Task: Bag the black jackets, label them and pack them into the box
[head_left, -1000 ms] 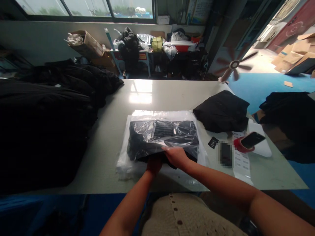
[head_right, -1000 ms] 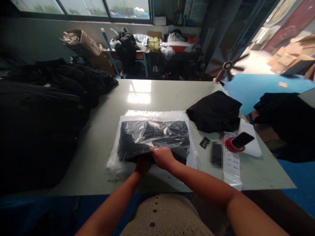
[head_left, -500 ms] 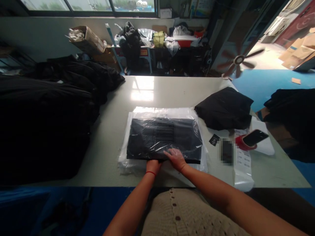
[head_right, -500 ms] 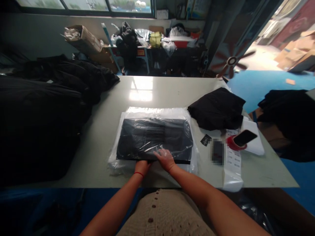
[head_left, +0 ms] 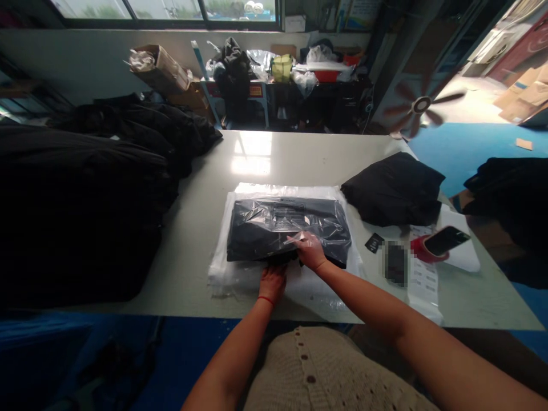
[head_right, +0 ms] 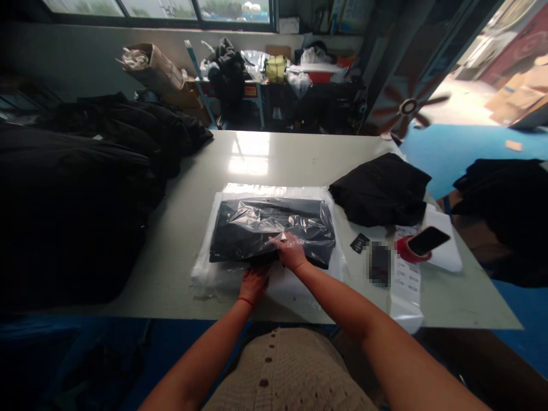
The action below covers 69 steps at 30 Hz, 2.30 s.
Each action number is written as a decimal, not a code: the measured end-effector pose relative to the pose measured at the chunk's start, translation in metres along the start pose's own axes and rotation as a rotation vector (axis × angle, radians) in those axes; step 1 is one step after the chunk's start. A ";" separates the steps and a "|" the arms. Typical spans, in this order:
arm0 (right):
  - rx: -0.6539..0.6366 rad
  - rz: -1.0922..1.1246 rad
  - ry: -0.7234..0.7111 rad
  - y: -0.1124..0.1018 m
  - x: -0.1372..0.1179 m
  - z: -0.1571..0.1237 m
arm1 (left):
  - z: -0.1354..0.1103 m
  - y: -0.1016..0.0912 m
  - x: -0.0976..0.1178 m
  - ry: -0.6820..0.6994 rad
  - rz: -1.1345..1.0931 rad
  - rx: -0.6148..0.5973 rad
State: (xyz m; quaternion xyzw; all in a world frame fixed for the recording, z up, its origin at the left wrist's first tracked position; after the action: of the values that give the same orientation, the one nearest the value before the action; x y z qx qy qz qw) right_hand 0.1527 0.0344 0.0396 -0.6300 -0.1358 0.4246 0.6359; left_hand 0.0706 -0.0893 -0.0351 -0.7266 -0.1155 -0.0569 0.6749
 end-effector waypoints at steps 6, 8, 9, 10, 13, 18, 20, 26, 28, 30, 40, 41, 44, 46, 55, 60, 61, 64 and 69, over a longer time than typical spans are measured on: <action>0.021 -0.129 -0.167 0.029 -0.003 -0.024 | 0.000 -0.002 0.000 -0.003 0.002 -0.030; -0.070 -0.141 -0.231 0.050 -0.004 -0.034 | -0.008 0.000 0.003 0.022 -0.015 -0.026; -0.118 -0.144 -0.258 0.059 -0.004 -0.038 | -0.012 0.000 0.005 0.033 -0.024 -0.014; -0.162 -0.145 -0.276 0.067 -0.005 -0.040 | -0.014 -0.001 0.007 0.043 -0.031 0.002; -0.245 -0.132 -0.279 0.077 -0.008 -0.032 | -0.017 -0.005 0.013 0.070 -0.048 0.054; -0.304 -0.156 -0.148 0.068 -0.005 0.009 | -0.019 -0.002 0.016 0.131 -0.073 0.006; -0.311 -0.189 -0.103 0.064 -0.002 0.023 | -0.022 0.002 0.015 0.140 -0.078 -0.028; -0.311 -0.208 -0.079 0.066 0.004 0.019 | -0.019 -0.012 0.020 0.152 -0.122 -0.070; -0.291 -0.210 -0.064 0.069 0.005 0.008 | -0.006 -0.036 0.020 0.141 -0.138 0.048; -0.251 -0.214 -0.044 0.070 0.006 -0.003 | 0.013 -0.063 0.013 0.082 -0.099 0.193; -0.126 -0.168 0.031 0.077 0.004 -0.040 | 0.059 -0.039 -0.025 0.255 -0.003 0.071; -0.125 -0.152 0.036 0.078 0.005 -0.042 | 0.056 -0.039 -0.027 0.264 -0.033 0.089; -0.139 -0.106 0.054 0.081 0.009 -0.042 | 0.044 -0.049 -0.029 0.272 -0.144 0.165; -0.160 -0.086 0.047 0.083 0.011 -0.040 | 0.035 -0.061 -0.027 0.281 -0.216 0.226; -0.229 -0.069 0.020 0.082 0.014 -0.036 | 0.006 -0.042 -0.035 0.356 -0.227 0.155; -0.221 -0.080 0.042 0.079 0.014 -0.034 | 0.019 -0.031 -0.031 0.261 -0.094 0.069; -0.220 -0.077 0.045 0.079 0.014 -0.034 | 0.023 -0.032 -0.028 0.242 -0.067 0.048; -0.222 -0.071 0.052 0.081 0.015 -0.034 | 0.030 -0.032 -0.018 0.236 0.006 -0.027; -0.250 -0.070 0.037 0.086 0.018 -0.034 | 0.025 -0.040 -0.012 0.342 -0.023 0.015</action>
State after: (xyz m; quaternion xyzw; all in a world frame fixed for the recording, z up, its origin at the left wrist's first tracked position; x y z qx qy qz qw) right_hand 0.1557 0.0111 -0.0517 -0.7070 -0.1976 0.3701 0.5694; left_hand 0.0472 -0.0628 -0.0010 -0.6999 -0.0076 -0.1866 0.6894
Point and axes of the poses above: each hand's wrist, its own z-axis towards the middle knuckle, its own y-axis out of the palm, x = y × z, the point moved 8 cm from there along z, towards the middle knuckle, and after that the axes turned 2 degrees about -y, right-handed, at the moved point
